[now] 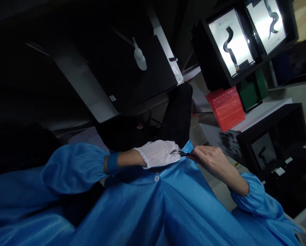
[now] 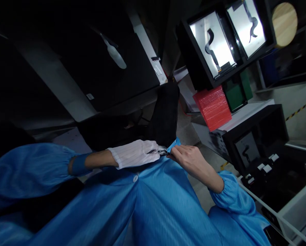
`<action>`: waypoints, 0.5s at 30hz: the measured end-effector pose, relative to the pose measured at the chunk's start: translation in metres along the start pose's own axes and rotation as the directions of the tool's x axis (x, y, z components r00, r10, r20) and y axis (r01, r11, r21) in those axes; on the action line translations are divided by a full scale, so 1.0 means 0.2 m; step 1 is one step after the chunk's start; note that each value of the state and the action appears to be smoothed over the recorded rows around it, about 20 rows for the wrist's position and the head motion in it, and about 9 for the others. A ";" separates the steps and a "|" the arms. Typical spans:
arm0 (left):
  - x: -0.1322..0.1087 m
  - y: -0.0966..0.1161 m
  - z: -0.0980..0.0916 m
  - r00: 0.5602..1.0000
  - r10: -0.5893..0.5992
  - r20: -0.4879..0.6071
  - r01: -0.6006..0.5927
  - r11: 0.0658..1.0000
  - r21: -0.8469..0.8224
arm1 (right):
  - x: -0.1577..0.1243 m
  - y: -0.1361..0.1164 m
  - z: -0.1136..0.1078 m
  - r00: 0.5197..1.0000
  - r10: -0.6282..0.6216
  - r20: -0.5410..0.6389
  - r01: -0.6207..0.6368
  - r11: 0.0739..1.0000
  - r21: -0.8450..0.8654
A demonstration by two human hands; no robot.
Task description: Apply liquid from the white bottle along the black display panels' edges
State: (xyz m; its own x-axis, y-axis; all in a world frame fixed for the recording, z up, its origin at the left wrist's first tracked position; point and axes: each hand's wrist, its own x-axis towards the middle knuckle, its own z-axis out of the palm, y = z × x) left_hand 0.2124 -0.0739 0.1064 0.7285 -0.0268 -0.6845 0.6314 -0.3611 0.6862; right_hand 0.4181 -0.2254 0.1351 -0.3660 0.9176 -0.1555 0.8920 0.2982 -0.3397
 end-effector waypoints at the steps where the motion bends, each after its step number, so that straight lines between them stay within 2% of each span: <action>1: 0.00 0.01 0.00 1.000 -0.020 0.022 0.020 1.000 0.019 | 0.00 0.00 0.00 1.000 -0.002 -0.013 0.002 1.000 0.004; 5: 0.03 0.03 0.02 0.999 -0.035 0.037 0.034 0.999 0.025 | -0.01 -0.02 0.02 0.998 0.002 -0.057 -0.003 1.000 -0.008; 10: 0.05 -0.02 0.05 0.997 0.058 -0.053 -0.060 0.997 -0.049 | -0.03 -0.05 0.03 0.997 0.013 -0.076 -0.015 0.999 -0.033; 15: 0.08 -0.08 0.10 0.974 0.177 -0.142 -0.190 0.978 -0.084 | -0.05 -0.06 0.06 0.992 0.035 -0.118 -0.037 0.999 -0.019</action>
State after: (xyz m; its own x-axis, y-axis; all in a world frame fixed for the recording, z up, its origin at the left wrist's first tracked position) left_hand 0.2086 -0.0868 0.0792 0.8589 0.0426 -0.5103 0.5017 -0.2700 0.8219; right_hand 0.4083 -0.2407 0.1291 -0.3008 0.9520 -0.0566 0.9098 0.2687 -0.3162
